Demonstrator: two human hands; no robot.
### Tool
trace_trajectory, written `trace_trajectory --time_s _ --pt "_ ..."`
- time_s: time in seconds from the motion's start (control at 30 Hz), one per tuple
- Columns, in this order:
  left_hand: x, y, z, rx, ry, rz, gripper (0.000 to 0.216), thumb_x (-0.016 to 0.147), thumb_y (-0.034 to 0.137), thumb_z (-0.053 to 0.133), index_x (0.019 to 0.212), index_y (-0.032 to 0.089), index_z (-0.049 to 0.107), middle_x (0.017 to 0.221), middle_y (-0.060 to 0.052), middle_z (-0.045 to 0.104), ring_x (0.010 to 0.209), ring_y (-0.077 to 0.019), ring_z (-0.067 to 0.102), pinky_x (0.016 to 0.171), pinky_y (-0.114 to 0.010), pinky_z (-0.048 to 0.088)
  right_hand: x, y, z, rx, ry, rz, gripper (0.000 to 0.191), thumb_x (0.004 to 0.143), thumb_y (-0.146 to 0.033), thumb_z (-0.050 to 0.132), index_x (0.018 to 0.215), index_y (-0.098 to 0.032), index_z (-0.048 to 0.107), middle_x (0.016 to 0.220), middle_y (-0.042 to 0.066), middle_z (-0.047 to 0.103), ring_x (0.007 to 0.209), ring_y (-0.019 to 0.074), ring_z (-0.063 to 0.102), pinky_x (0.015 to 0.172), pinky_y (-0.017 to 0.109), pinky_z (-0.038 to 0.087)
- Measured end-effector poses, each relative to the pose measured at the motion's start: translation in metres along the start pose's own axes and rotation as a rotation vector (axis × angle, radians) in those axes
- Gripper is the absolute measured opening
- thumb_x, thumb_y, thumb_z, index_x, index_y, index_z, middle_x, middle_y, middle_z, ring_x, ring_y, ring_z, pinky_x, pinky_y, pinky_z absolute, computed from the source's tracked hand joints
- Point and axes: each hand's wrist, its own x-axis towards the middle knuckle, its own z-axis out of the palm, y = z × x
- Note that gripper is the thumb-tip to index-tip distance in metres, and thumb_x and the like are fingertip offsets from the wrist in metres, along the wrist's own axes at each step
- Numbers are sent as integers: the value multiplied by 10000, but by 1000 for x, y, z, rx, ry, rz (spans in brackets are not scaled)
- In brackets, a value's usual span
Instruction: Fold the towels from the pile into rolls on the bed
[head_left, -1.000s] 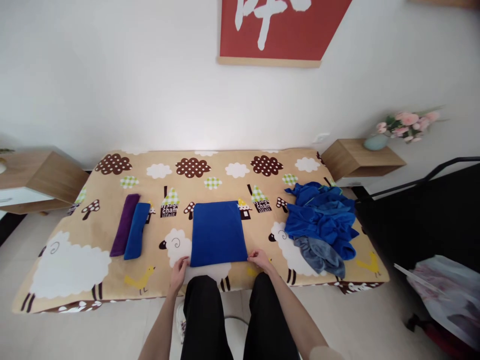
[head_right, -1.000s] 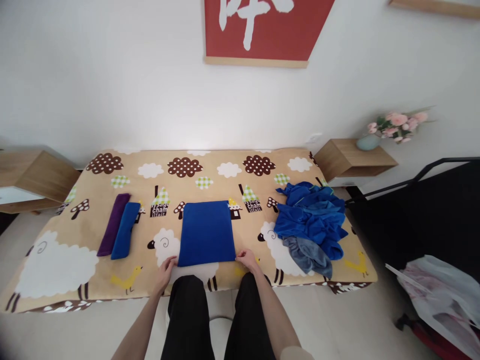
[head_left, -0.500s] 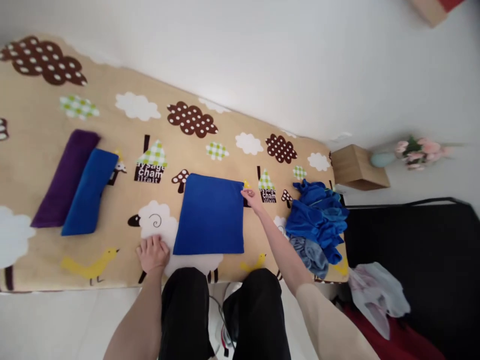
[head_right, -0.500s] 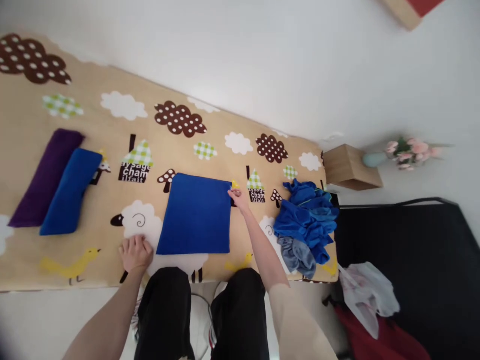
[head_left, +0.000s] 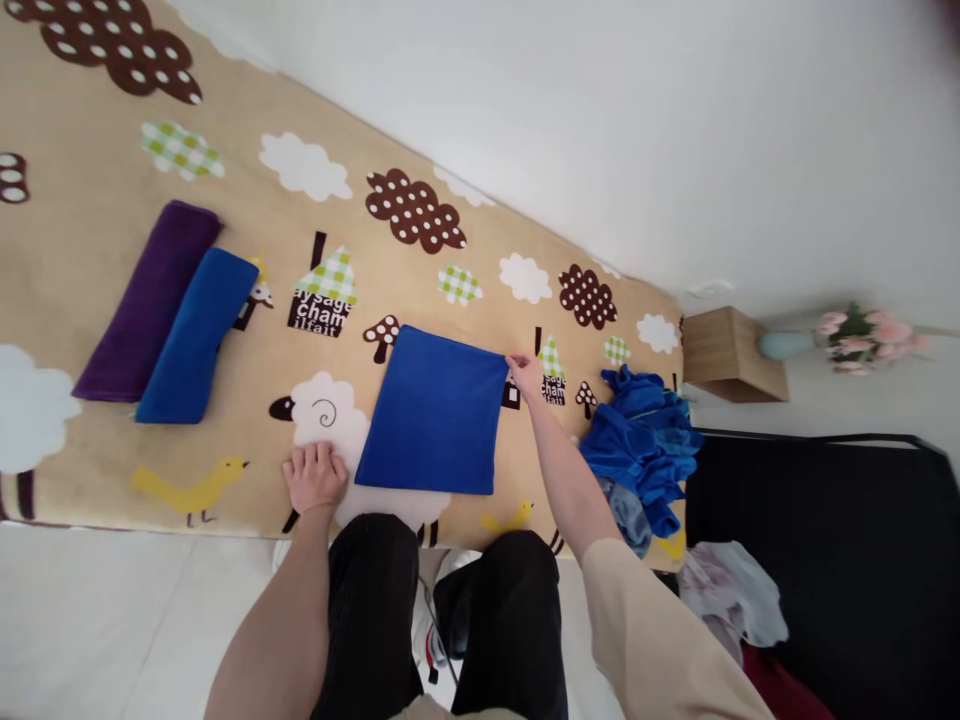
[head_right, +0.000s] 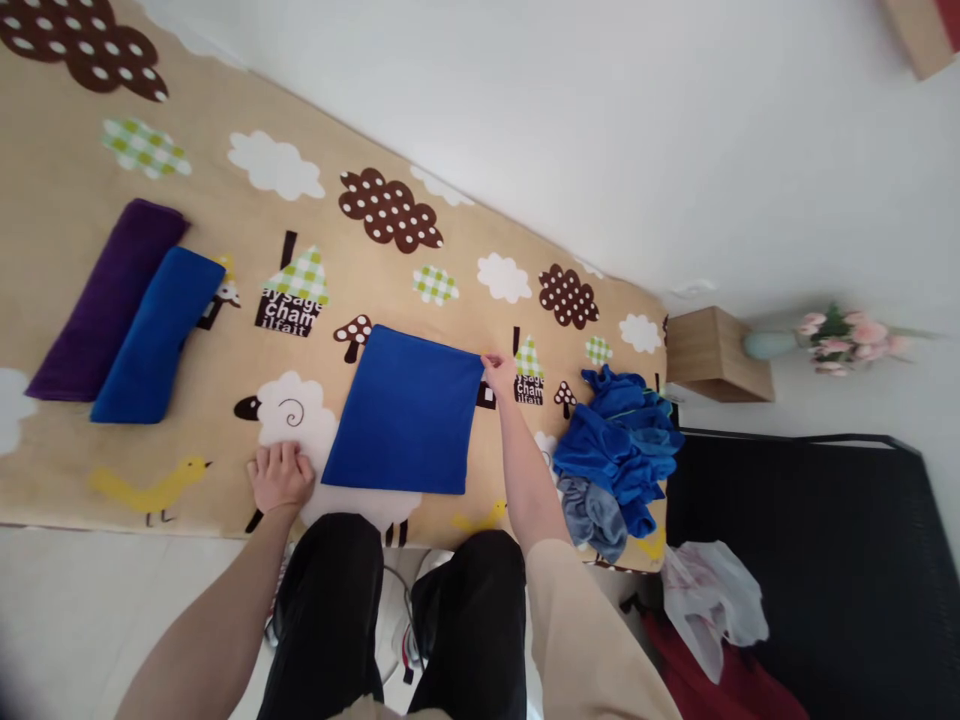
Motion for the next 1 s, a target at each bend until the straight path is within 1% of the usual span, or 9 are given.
trace_trajectory --time_s 0.17,0.27,0.33,0.4,0.47,0.57,0.7,0.83,1.0 --pt "-1 1 -1 23 -19 12 260 866 259 492 966 143 702 948 -182 640 1016 -376 523 891 -488 332 2 -8 -1 -162 32 -10 261 869 -334 665 943 -103 760 964 161 777 851 251 707 874 385 551" --pt "-2 1 -1 42 2 23 254 871 252 489 955 148 705 934 -178 647 997 -376 531 864 -485 340 -8 -26 9 -351 48 -91 277 916 -300 601 1038 -106 755 1120 184 748 1108 303 655 1057 482 471" --pt "-2 1 0 60 10 35 255 882 251 480 946 150 705 923 -177 650 983 -377 538 848 -485 344 -16 -47 22 -434 55 -225 307 951 -257 543 1146 -118 736 1236 180 706 1245 309 581 1142 523 392" --pt "-3 0 1 63 18 39 254 892 252 474 937 154 703 915 -174 650 973 -376 545 841 -484 346 -24 -73 43 -431 -33 -400 334 987 -231 489 1210 -140 720 1280 155 687 1275 283 558 1169 499 375" --pt "-3 0 2 45 25 34 243 891 250 480 935 159 701 910 -170 647 973 -372 549 845 -484 349 -29 -102 70 -387 -200 -571 339 1022 -238 461 1221 -166 725 1272 121 692 1254 249 573 1163 442 401" --pt "-3 0 2 20 21 23 224 881 240 496 934 163 699 916 -169 644 976 -369 550 850 -487 354 -32 -139 109 -368 -390 -684 325 1044 -258 480 1247 -197 726 1274 93 694 1248 224 583 1145 397 432" --pt "-3 2 -2 62 6 44 238 894 238 483 938 157 703 919 -170 652 962 -368 552 836 -486 356 -26 -165 142 -428 -541 -592 265 1007 -226 579 1208 -179 746 1185 111 730 1213 245 611 1096 424 472" --pt "-3 4 -4 81 0 54 245 899 233 475 936 155 705 911 -167 657 948 -365 555 822 -479 356 -18 -170 149 -367 -662 -476 230 952 -176 645 1150 -157 759 1055 95 762 1004 203 686 998 378 519" --pt "-3 4 -4 32 -1 36 229 888 229 491 934 156 704 911 -171 652 947 -363 555 828 -480 355 -14 -172 155 -290 -625 -446 191 922 -142 642 1067 -141 767 984 85 761 865 175 671 905 331 529"
